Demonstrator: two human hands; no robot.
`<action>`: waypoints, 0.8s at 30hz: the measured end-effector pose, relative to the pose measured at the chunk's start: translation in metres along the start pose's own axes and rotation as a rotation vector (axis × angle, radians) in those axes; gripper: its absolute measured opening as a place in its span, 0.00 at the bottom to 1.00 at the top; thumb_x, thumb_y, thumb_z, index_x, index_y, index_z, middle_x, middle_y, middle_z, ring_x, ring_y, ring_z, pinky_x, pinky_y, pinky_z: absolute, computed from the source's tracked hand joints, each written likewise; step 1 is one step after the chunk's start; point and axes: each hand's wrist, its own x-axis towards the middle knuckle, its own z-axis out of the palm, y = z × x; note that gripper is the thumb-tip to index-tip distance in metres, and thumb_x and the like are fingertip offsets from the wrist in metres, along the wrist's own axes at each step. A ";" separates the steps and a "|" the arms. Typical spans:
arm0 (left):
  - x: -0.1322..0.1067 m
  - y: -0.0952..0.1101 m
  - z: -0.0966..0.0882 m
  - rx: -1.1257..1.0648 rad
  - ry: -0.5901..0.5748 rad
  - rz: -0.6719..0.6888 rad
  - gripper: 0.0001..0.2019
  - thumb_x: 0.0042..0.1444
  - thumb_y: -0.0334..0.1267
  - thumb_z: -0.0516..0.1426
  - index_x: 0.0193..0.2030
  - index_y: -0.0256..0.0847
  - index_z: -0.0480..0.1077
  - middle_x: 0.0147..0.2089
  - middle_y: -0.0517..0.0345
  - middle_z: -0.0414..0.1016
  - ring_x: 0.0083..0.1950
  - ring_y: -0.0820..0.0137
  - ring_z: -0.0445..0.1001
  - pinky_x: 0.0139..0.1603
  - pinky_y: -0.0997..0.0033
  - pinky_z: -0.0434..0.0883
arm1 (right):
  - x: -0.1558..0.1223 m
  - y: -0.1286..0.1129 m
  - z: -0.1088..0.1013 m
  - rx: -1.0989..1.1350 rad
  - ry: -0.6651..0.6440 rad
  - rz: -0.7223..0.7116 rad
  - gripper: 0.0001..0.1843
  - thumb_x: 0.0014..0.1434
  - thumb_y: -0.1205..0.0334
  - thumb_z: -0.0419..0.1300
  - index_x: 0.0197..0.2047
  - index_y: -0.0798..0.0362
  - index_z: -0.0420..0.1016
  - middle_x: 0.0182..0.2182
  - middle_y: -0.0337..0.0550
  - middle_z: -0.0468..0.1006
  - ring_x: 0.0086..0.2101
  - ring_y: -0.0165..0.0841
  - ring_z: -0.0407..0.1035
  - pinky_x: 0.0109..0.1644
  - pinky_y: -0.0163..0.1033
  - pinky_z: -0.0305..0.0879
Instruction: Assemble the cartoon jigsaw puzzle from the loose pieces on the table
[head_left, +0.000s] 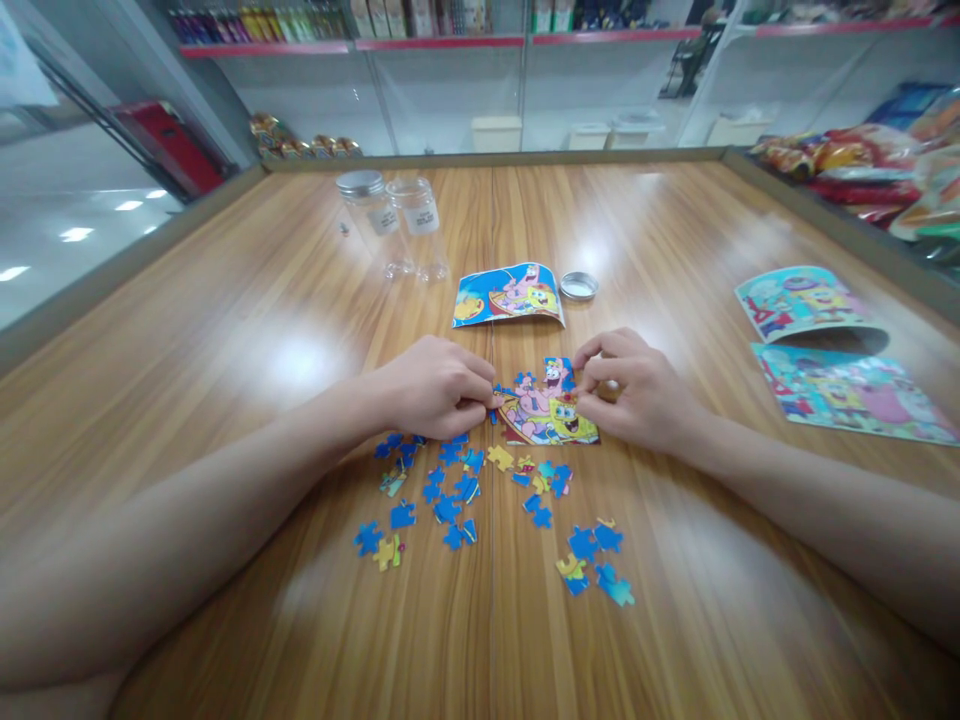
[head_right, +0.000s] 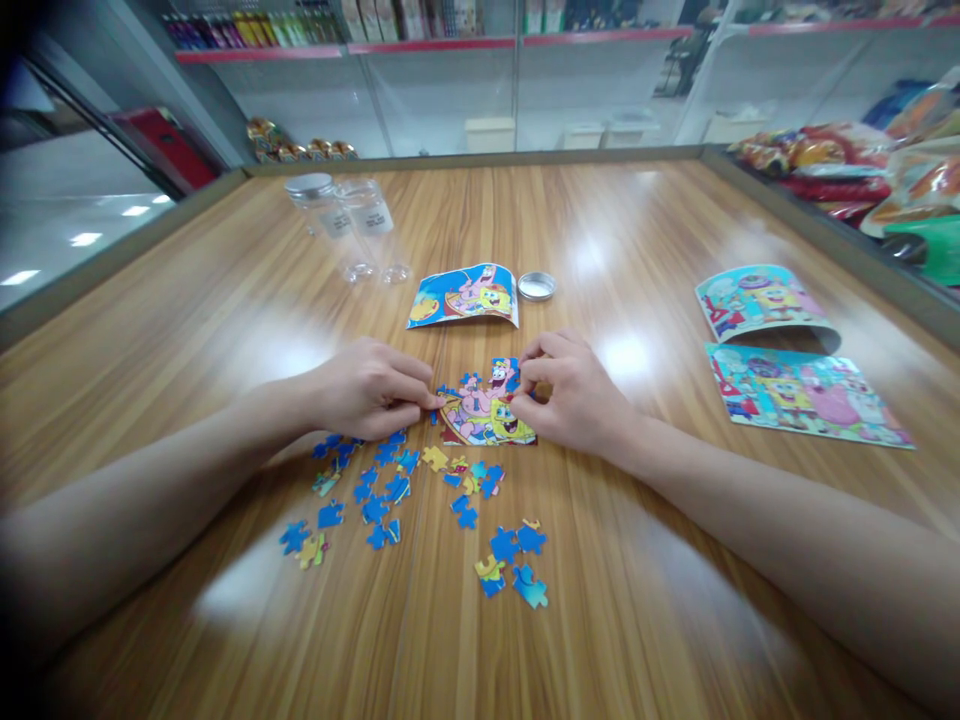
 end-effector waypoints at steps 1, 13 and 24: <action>0.000 0.000 0.000 0.003 -0.003 -0.004 0.12 0.56 0.30 0.53 0.30 0.43 0.78 0.27 0.58 0.74 0.28 0.71 0.73 0.27 0.69 0.64 | 0.000 0.000 0.000 0.000 -0.002 0.002 0.08 0.52 0.69 0.64 0.23 0.52 0.74 0.35 0.46 0.76 0.38 0.40 0.70 0.44 0.48 0.66; 0.001 0.005 0.003 0.086 0.020 0.041 0.13 0.58 0.31 0.52 0.34 0.42 0.79 0.30 0.58 0.75 0.29 0.70 0.73 0.26 0.66 0.63 | 0.000 -0.010 0.000 -0.024 -0.082 -0.090 0.04 0.59 0.64 0.64 0.32 0.52 0.79 0.45 0.49 0.74 0.48 0.42 0.68 0.54 0.50 0.64; 0.002 0.010 0.000 0.042 -0.022 -0.011 0.10 0.57 0.32 0.53 0.32 0.42 0.76 0.30 0.59 0.75 0.29 0.71 0.72 0.28 0.67 0.62 | -0.001 -0.014 0.001 -0.031 -0.171 -0.126 0.10 0.61 0.56 0.65 0.43 0.51 0.80 0.52 0.52 0.70 0.55 0.45 0.64 0.60 0.52 0.60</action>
